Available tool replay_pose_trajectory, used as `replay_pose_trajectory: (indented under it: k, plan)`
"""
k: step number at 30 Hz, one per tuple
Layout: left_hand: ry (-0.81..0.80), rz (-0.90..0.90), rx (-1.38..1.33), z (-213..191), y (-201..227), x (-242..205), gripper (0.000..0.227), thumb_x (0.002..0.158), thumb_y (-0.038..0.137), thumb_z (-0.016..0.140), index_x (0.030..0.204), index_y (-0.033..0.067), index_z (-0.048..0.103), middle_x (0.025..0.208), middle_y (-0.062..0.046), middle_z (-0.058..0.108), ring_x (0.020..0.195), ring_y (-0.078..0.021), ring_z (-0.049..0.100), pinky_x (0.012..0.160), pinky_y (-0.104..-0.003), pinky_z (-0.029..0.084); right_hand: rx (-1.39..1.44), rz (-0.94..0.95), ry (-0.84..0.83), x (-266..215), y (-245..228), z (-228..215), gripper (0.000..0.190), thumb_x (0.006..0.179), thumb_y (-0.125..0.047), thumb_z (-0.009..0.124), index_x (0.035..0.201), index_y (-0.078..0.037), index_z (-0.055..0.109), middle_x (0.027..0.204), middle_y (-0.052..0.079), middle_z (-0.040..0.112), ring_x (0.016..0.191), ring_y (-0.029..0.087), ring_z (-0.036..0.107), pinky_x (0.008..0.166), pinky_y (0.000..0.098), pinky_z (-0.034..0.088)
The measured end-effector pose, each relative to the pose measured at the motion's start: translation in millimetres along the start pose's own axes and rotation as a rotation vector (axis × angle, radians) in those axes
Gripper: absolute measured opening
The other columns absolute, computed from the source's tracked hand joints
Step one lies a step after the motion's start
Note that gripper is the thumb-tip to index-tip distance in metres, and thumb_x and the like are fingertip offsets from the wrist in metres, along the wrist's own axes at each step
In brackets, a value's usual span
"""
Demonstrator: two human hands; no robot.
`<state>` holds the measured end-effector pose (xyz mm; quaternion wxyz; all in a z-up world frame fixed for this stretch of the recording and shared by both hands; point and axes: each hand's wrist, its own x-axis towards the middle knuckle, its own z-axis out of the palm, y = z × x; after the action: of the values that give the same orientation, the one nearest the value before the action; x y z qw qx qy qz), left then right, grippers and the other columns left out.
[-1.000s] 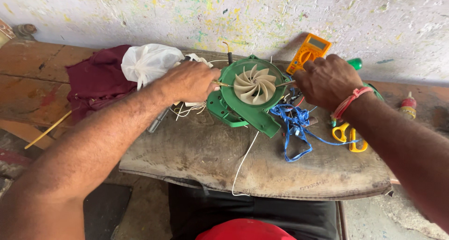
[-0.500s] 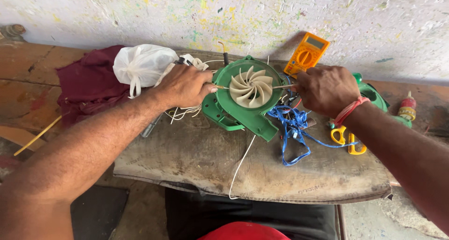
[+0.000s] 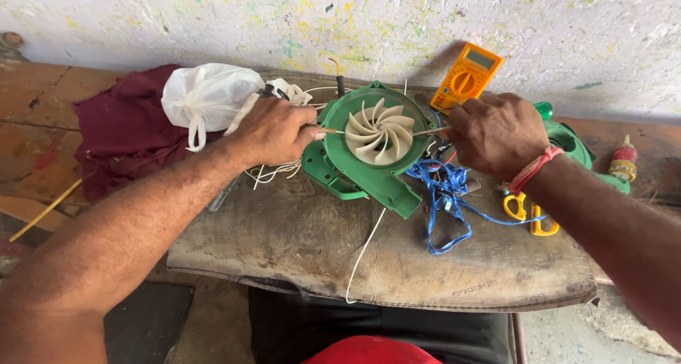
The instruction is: The person disassembles a green handheld fan, removes the front cover, and uses a multimeter to test the internal motor windings. They repeatedly probe the motor terminals with the multimeter leads while holding the fan housing steady.
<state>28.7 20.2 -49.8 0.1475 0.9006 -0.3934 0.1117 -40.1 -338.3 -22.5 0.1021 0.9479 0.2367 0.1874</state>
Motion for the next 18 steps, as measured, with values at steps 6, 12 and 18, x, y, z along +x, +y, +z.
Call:
replay_pose_trajectory:
  k: [6, 12, 18]
  plan:
    - [-0.009, -0.031, -0.046, 4.7, -7.7, -4.1, 0.032, 0.095, 0.033, 0.071, 0.080, 0.0046, 0.068, 0.063, -0.014, 0.068, 0.058, -0.0334, 0.068, 0.060, -0.050, 0.052, 0.089, 0.081, 0.017, -3.3, 0.4, 13.0, 0.031, 0.095, -0.041, 0.064, 0.083, -0.013, 0.069, 0.080, 0.009, 0.071, 0.072, 0.032, 0.070, 0.062, 0.0487, 0.054]
    - [0.045, -0.019, -0.069, 3.4, -7.2, -4.9, 0.032, 0.093, 0.033, 0.074, 0.079, 0.0046, 0.069, 0.065, -0.015, 0.067, 0.061, -0.0366, 0.067, 0.058, -0.051, 0.050, 0.173, 0.124, 0.055, -4.3, 3.8, 22.1, 0.032, 0.095, -0.041, 0.065, 0.078, -0.014, 0.068, 0.073, 0.009, 0.068, 0.066, 0.034, 0.067, 0.059, 0.0512, 0.052]
    - [0.073, -0.009, -0.141, 9.5, -9.4, -9.8, 0.029, 0.094, 0.031, 0.072, 0.081, 0.0052, 0.069, 0.066, -0.014, 0.068, 0.063, -0.0360, 0.068, 0.061, -0.050, 0.051, 0.216, 0.131, 0.081, -6.6, 5.1, 31.4, 0.034, 0.094, -0.042, 0.066, 0.075, -0.014, 0.067, 0.070, 0.010, 0.066, 0.066, 0.037, 0.066, 0.059, 0.0523, 0.050]
